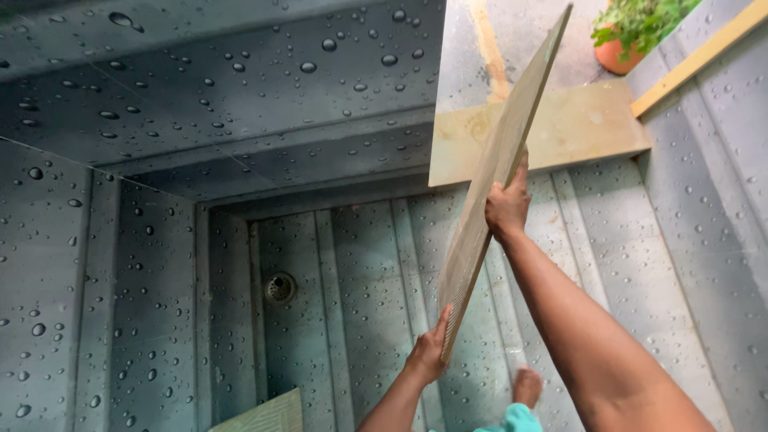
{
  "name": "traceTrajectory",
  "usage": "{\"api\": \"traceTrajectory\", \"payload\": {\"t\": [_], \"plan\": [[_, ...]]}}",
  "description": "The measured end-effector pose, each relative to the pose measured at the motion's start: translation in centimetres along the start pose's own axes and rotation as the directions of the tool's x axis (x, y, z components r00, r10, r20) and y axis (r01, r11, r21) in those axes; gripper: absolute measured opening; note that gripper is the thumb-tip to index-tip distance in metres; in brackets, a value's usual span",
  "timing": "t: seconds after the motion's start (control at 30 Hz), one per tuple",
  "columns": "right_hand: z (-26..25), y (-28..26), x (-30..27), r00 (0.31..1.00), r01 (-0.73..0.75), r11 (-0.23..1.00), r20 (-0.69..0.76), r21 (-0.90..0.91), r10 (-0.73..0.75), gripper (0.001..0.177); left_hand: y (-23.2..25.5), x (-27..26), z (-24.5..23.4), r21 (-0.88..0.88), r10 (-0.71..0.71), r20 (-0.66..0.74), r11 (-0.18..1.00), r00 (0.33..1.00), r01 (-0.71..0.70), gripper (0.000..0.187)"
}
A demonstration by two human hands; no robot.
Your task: The person picks up a tile by hand from a collection of items outdoors, carries it into a bathroom, and fits it into a rectangular opening above the toilet.
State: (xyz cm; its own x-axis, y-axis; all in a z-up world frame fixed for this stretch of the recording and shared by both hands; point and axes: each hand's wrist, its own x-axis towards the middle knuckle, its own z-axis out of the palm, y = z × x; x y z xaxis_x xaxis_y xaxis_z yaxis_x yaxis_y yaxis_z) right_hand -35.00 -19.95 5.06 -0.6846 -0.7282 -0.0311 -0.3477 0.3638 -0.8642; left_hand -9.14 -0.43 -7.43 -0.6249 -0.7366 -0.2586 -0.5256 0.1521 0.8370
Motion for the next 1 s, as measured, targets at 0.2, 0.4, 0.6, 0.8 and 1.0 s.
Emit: {"api": "traceTrajectory", "payload": {"t": [0.2,0.4,0.6,0.8,1.0], "plan": [[-1.6,1.2,6.2,0.994,-0.072,0.991,0.070,-0.115,0.081,0.089,4.9,2.8,-0.1,0.007,-0.106,-0.012,0.994,0.994,0.106,0.096],[-5.5,-2.0,12.9,0.949,-0.167,0.985,0.262,-0.052,0.175,0.086,14.0,7.5,-3.1,0.133,-0.180,0.035,0.976,0.983,0.174,0.088],[-8.5,2.3,13.2,0.803,-0.394,0.872,0.570,0.290,0.174,0.077,18.9,11.0,-4.8,0.199,-0.278,0.027,0.943,0.960,0.267,0.084],[-11.4,13.3,10.5,0.690,-0.406,0.890,0.708,0.207,0.150,0.078,24.1,15.9,-6.8,0.154,-0.290,-0.023,0.944,0.957,0.290,0.077],[-14.9,10.6,9.5,0.596,-0.183,0.976,0.803,0.122,0.011,0.098,31.6,26.6,-10.9,0.188,-0.226,-0.094,0.952,0.970,0.240,0.029]]}}
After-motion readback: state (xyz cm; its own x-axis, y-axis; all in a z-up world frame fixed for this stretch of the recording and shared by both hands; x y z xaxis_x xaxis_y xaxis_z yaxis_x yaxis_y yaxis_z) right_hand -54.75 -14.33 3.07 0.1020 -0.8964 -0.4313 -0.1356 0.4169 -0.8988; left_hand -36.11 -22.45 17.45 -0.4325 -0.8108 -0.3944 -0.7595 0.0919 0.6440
